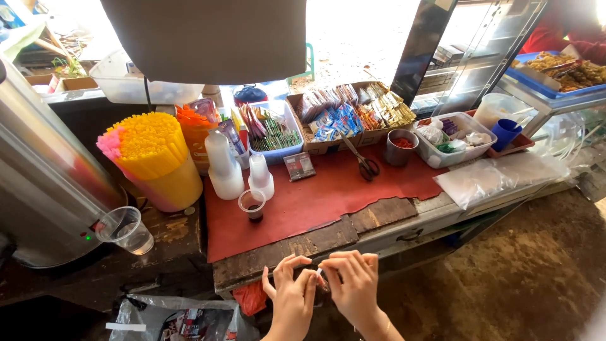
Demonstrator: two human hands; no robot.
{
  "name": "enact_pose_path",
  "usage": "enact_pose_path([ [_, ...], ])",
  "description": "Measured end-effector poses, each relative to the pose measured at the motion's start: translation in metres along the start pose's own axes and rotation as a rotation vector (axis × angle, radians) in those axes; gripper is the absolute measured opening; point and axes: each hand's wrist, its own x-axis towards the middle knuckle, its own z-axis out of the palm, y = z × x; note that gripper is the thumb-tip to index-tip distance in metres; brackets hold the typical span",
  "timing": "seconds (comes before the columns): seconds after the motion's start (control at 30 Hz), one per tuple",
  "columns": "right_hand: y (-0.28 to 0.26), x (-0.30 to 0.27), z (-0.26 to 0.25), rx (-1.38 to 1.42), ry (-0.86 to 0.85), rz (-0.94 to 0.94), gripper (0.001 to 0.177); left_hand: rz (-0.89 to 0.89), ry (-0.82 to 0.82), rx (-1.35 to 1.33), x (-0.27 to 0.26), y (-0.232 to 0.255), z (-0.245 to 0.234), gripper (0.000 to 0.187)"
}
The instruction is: Serving and bagging fried snacks for a customer at an outdoor food stall.
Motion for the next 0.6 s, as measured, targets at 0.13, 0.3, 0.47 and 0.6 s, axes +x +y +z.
enact_pose_path([
  [0.13,0.005,0.012,-0.008,0.067,0.004,0.045,0.014,0.004,-0.082,-0.053,0.005,0.005,-0.014,0.015],
  [0.3,-0.015,0.021,-0.014,0.354,-0.218,0.157,0.028,-0.024,-0.009,-0.148,-0.001,-0.01,-0.021,0.01],
  [0.47,-0.004,-0.022,0.02,0.439,-0.336,0.292,0.012,-0.023,0.005,-0.099,-0.001,-0.014,-0.028,0.015],
  [0.6,0.0,-0.022,0.028,0.384,-0.373,0.236,0.009,-0.056,-0.058,-0.05,-0.005,-0.017,-0.025,0.01],
])
